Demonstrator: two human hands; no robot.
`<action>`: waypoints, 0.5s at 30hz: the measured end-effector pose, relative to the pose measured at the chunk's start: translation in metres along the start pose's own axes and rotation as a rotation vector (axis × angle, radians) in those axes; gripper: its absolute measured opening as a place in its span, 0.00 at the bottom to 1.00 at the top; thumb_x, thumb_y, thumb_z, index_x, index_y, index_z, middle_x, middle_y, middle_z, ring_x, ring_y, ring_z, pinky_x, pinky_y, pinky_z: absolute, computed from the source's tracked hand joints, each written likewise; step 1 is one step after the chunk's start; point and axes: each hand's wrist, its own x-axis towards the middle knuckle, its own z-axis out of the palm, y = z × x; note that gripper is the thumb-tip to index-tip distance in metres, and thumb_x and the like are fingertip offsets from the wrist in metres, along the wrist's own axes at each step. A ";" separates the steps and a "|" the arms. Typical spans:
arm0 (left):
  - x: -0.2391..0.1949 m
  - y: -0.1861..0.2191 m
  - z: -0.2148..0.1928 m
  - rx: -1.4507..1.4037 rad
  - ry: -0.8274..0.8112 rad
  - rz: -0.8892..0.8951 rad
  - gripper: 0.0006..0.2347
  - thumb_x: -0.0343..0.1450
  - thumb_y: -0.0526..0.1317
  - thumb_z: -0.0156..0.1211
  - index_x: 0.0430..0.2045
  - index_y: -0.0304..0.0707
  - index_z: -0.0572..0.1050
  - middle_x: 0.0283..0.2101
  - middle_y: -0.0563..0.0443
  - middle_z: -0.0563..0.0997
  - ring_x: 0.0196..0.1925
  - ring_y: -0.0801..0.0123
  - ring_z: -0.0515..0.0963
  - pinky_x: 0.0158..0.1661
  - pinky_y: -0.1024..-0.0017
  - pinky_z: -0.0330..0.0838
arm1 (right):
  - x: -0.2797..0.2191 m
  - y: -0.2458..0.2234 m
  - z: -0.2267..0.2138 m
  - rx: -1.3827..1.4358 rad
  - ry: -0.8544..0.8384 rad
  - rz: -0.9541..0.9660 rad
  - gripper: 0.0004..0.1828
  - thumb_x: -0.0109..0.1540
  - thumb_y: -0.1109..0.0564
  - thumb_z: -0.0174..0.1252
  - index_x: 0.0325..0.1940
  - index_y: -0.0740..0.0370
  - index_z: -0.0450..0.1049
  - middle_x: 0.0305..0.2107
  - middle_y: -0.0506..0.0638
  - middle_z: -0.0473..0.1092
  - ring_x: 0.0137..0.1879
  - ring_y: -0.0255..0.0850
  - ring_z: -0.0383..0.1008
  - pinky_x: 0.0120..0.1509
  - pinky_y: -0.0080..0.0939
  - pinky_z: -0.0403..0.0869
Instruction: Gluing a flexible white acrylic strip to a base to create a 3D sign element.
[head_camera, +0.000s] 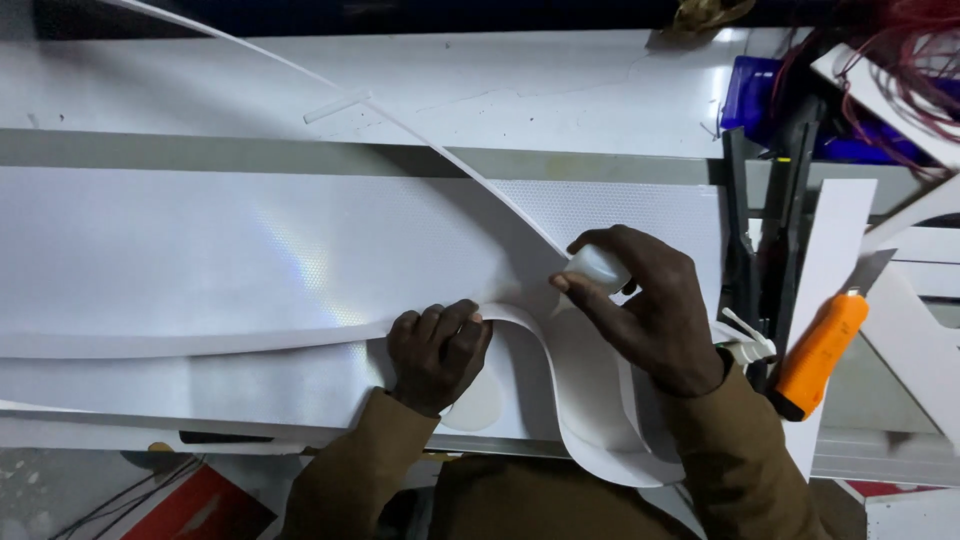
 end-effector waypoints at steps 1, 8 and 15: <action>0.000 -0.001 0.001 0.006 0.017 0.007 0.15 0.73 0.39 0.70 0.53 0.48 0.76 0.40 0.54 0.88 0.32 0.66 0.83 0.38 0.65 0.69 | -0.001 0.006 -0.006 -0.005 0.007 -0.017 0.15 0.66 0.55 0.76 0.50 0.67 0.83 0.28 0.62 0.78 0.30 0.59 0.79 0.34 0.52 0.77; 0.000 -0.003 0.006 0.060 0.028 0.031 0.17 0.70 0.40 0.75 0.50 0.49 0.74 0.34 0.56 0.85 0.28 0.68 0.82 0.34 0.67 0.70 | -0.002 0.020 -0.022 0.506 0.339 0.120 0.28 0.70 0.60 0.72 0.58 0.59 0.56 0.55 0.59 0.68 0.52 0.50 0.82 0.52 0.46 0.88; 0.011 -0.004 0.004 0.093 0.071 0.043 0.17 0.69 0.41 0.76 0.47 0.50 0.73 0.31 0.58 0.82 0.24 0.71 0.79 0.31 0.69 0.69 | 0.002 0.044 -0.024 0.214 0.398 -0.047 0.27 0.75 0.51 0.70 0.70 0.69 0.68 0.55 0.58 0.66 0.59 0.54 0.83 0.67 0.61 0.85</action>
